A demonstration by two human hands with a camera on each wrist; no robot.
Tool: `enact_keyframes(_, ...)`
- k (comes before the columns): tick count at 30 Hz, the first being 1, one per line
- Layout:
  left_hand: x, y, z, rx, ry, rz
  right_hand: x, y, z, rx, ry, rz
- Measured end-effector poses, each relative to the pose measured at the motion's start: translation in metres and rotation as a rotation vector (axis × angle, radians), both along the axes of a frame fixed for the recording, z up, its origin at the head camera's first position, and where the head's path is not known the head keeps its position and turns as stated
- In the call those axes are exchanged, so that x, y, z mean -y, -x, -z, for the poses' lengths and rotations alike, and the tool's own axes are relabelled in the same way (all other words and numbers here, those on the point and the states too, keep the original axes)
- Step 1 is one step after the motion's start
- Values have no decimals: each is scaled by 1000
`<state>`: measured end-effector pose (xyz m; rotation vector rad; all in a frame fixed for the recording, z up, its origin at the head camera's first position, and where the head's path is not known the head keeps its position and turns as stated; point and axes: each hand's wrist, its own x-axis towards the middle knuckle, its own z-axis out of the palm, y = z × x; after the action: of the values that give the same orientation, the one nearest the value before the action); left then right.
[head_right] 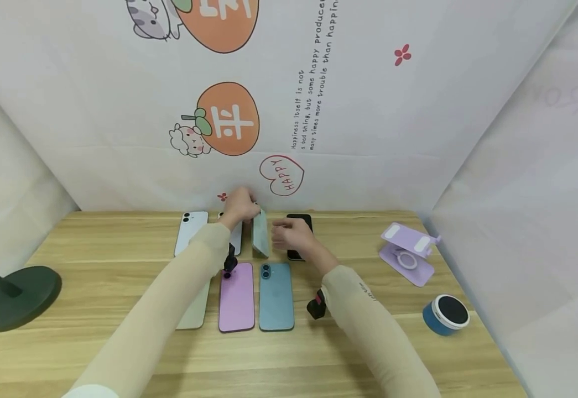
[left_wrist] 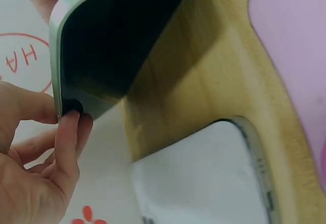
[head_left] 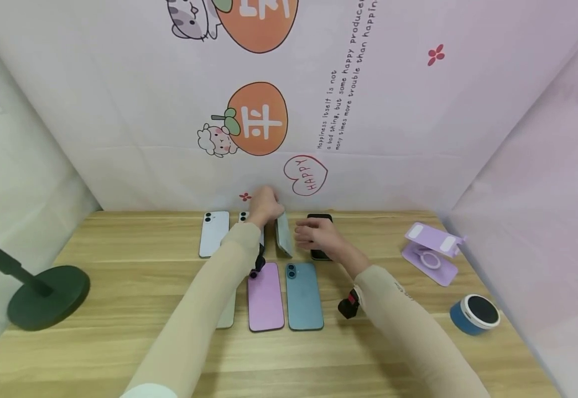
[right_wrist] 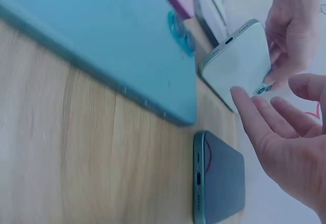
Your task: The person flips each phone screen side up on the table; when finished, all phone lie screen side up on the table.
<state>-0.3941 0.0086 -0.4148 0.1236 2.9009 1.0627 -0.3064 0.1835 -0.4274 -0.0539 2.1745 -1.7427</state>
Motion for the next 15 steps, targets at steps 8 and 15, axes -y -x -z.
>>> enact_keyframes(8, -13, -3, -13, -81, 156, 11, 3, -2, 4, 130, 191, 33)
enact_keyframes(15, -24, -5, -8, -57, 115, 21, 2, -3, 5, 123, 185, 69)
